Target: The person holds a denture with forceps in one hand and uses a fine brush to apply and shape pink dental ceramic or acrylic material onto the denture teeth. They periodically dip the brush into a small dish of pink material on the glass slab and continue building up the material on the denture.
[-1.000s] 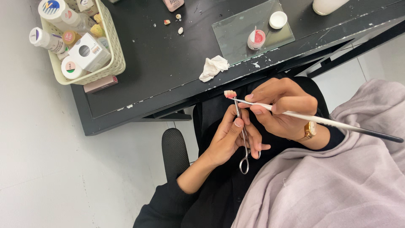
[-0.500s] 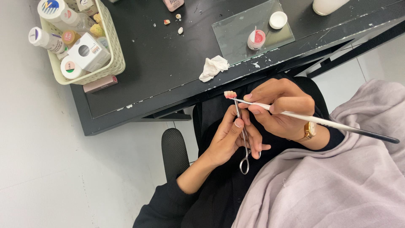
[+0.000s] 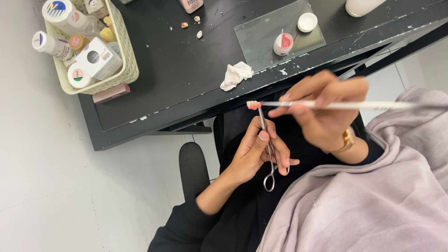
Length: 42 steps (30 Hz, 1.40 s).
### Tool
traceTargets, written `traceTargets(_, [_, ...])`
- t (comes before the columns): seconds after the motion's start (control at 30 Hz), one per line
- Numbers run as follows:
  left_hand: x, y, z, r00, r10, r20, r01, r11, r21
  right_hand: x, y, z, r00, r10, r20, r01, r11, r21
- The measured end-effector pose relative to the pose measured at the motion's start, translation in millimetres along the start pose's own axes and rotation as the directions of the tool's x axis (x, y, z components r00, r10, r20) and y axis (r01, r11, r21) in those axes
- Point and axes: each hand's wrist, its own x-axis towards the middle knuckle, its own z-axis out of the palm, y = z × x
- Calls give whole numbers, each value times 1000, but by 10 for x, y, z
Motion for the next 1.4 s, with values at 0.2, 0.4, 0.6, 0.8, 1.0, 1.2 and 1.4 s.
traceTargets(0.2, [-7,-4,-11,1000,9,-11,-9,1000,29,214,250,-533,983,118,-143,-151,957,-247])
traceTargets(0.4, [45,-22,-26,1000,29,-5,-28,999,41,223,587,-849,989,142,-30,-140,887,-439])
traceTargets(0.6, [9,-25,-32,1000,20,-20,-19,999,42,229,598,-670,994,87,69,-29,805,-592])
traceTargets(0.8, [20,-24,-27,1000,28,-13,-28,999,32,252,626,-612,993,55,108,30,754,-656])
traceTargets(1.0, [19,-33,-28,999,34,-6,-33,999,33,167,702,-649,988,141,59,-72,771,-633])
traceTargets(1.2, [23,-28,-29,1000,30,-5,-30,999,42,124,737,-661,986,161,32,-103,758,-644])
traceTargets(1.4, [27,-30,-29,999,37,-3,-37,998,48,107,753,-659,987,160,20,-113,776,-620])
